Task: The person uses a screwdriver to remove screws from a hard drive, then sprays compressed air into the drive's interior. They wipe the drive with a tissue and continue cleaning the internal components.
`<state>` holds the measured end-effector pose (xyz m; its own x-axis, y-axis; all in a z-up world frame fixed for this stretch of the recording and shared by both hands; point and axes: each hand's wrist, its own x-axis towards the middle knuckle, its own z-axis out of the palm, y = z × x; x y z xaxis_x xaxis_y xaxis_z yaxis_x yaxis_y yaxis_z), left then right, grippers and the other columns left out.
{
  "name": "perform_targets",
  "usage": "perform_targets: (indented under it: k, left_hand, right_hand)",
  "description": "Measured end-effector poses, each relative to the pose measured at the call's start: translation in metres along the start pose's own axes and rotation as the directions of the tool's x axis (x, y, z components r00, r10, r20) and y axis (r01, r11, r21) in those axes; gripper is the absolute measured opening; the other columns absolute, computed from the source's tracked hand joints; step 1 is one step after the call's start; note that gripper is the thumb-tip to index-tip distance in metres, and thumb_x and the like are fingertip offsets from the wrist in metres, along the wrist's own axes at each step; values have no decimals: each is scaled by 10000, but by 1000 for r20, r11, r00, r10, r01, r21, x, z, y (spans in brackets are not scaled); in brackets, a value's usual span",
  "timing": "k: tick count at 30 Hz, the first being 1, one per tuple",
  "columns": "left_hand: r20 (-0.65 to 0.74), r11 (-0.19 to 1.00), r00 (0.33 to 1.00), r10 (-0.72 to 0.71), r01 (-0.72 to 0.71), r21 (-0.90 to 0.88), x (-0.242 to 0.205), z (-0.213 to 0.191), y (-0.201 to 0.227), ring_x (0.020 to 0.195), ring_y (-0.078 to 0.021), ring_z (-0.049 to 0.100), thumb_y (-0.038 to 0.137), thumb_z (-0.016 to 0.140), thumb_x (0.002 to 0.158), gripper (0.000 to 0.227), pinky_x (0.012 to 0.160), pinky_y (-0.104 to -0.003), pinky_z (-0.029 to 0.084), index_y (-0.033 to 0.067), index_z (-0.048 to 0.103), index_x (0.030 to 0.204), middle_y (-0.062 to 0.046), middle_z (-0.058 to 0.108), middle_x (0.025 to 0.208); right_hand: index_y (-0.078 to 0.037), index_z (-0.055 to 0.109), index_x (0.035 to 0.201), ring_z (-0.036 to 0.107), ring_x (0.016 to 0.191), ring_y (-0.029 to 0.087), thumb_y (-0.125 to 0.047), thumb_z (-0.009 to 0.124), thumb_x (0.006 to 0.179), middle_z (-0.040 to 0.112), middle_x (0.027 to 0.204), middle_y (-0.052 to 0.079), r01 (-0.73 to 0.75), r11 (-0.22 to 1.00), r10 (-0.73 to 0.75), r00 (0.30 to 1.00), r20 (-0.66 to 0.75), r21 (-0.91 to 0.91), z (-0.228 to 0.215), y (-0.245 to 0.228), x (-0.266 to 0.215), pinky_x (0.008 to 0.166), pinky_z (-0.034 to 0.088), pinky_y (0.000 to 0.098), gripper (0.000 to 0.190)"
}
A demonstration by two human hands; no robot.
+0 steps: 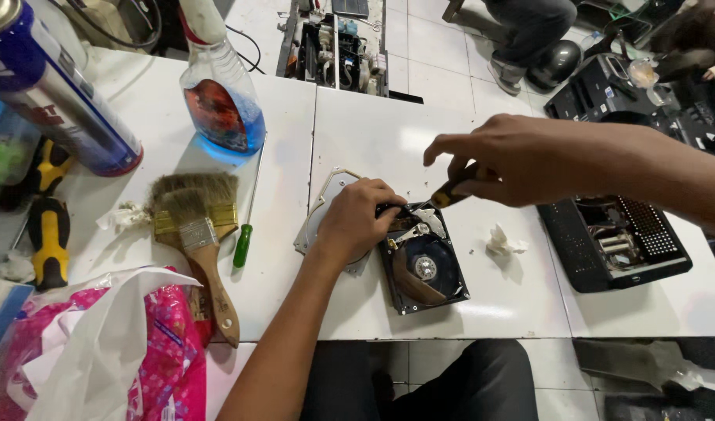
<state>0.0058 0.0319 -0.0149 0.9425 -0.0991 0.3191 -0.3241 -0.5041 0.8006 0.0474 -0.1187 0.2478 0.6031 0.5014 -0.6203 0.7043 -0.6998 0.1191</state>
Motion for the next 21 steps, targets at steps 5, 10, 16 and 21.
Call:
perform_targets:
  k: [5, 10, 16, 21]
  left_hand:
    - [43, 1000, 999, -24, 23, 22, 5, -7, 4, 1069, -272, 719, 190, 745, 915, 176, 924, -430, 596, 191, 852, 1054, -25, 795, 1056]
    - [66, 999, 997, -40, 38, 24, 5, -5, 3, 1103, -281, 733, 227, 770, 910, 159, 952, -437, 628, 250, 850, 1046, -13, 792, 1039]
    - [59, 999, 998, -26, 24, 26, 6, -7, 8, 1106, -282, 735, 232, 781, 902, 141, 960, -431, 623, 262, 852, 1020, -13, 798, 1032]
    - [58, 999, 998, -23, 20, 47, 7, 0, -2, 1105, -279, 731, 252, 783, 903, 145, 965, -430, 620, 288, 854, 1025, -6, 798, 1032]
  right_hand:
    - [-209, 417, 1594, 710, 1129, 322, -351, 733, 952, 757, 1326, 89, 68, 997, -65, 991, -121, 25, 11, 15, -2, 926, 608, 495, 729]
    - [-126, 817, 1117, 758, 598, 218, -501, 598, 1074, 807, 844, 98, -220, 975, 219, 961, -166, 12, 13, 24, 11, 610, 632, 338, 436]
    - [-165, 735, 1216, 803, 940, 291, -327, 884, 848, 794, 972, 83, 48, 992, -78, 961, -266, -119, 8, 11, 1, 787, 662, 402, 429]
    - [-85, 799, 1080, 814, 753, 286, -384, 658, 1062, 806, 873, 131, -86, 993, 66, 971, -230, -76, 15, 5, 5, 697, 670, 367, 331]
